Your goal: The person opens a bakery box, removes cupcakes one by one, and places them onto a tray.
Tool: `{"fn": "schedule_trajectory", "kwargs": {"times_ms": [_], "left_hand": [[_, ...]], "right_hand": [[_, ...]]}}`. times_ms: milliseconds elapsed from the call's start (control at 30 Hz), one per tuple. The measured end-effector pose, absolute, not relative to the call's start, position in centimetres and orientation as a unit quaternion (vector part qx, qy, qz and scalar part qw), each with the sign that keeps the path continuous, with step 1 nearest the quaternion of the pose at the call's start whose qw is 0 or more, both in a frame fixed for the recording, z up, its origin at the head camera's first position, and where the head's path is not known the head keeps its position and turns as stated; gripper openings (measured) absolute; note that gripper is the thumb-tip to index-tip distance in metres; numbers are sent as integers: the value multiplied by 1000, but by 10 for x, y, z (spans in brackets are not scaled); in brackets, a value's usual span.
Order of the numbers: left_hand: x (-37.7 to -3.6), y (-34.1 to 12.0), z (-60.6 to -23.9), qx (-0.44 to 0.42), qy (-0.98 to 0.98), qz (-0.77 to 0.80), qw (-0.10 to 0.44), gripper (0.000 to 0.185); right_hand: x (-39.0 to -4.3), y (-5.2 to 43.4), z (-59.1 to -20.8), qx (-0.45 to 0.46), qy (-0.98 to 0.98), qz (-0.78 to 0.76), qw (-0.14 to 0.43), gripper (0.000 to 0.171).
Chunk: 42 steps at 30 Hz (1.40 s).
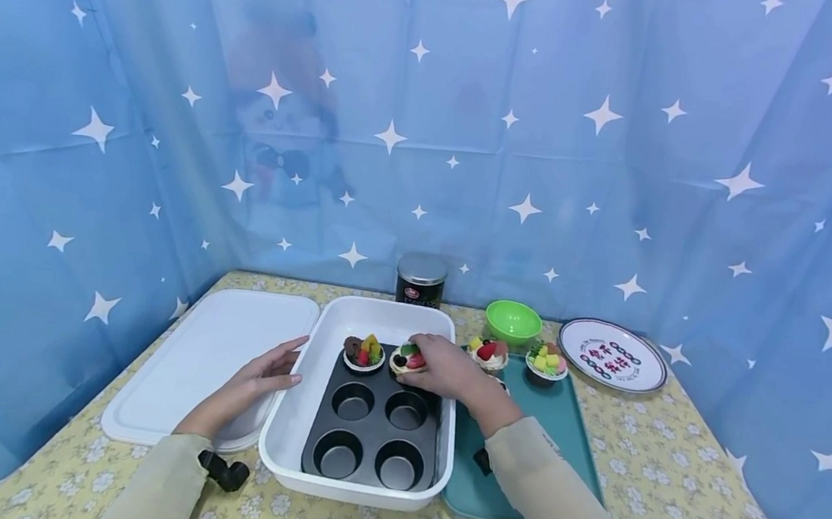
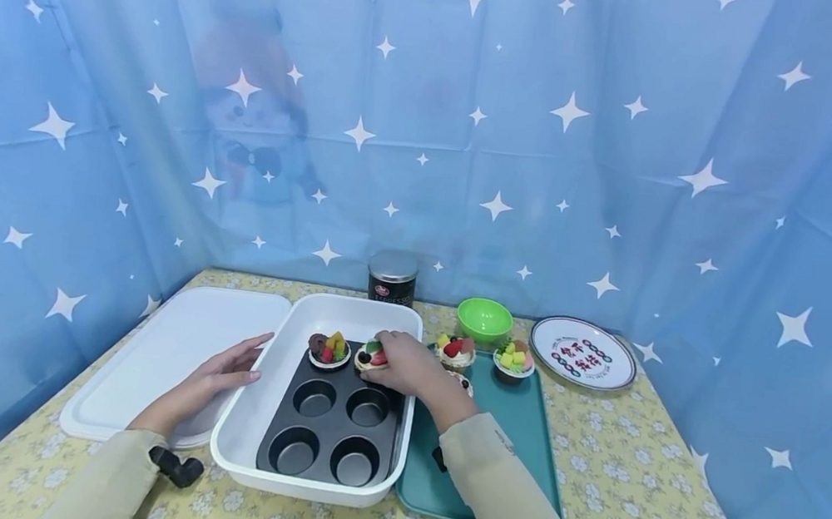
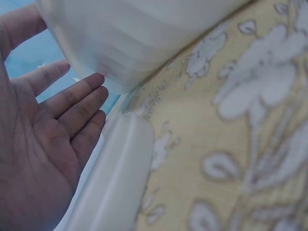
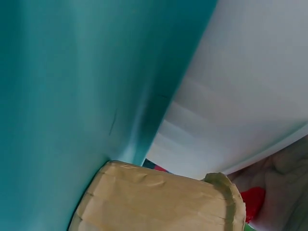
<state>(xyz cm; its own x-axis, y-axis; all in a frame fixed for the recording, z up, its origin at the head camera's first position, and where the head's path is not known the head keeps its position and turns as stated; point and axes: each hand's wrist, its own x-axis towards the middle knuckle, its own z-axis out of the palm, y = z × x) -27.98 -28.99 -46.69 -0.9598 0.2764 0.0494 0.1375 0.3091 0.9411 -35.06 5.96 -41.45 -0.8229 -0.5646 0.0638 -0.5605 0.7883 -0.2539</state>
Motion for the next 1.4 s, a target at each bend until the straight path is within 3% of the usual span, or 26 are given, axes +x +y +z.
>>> {"fn": "schedule_trajectory", "kwargs": {"times_ms": [1400], "left_hand": [[-278,-290,-468,136,802,578,58,67]], "right_hand": [[-346,59,-416,-321,939,-112,-43,66]]}}
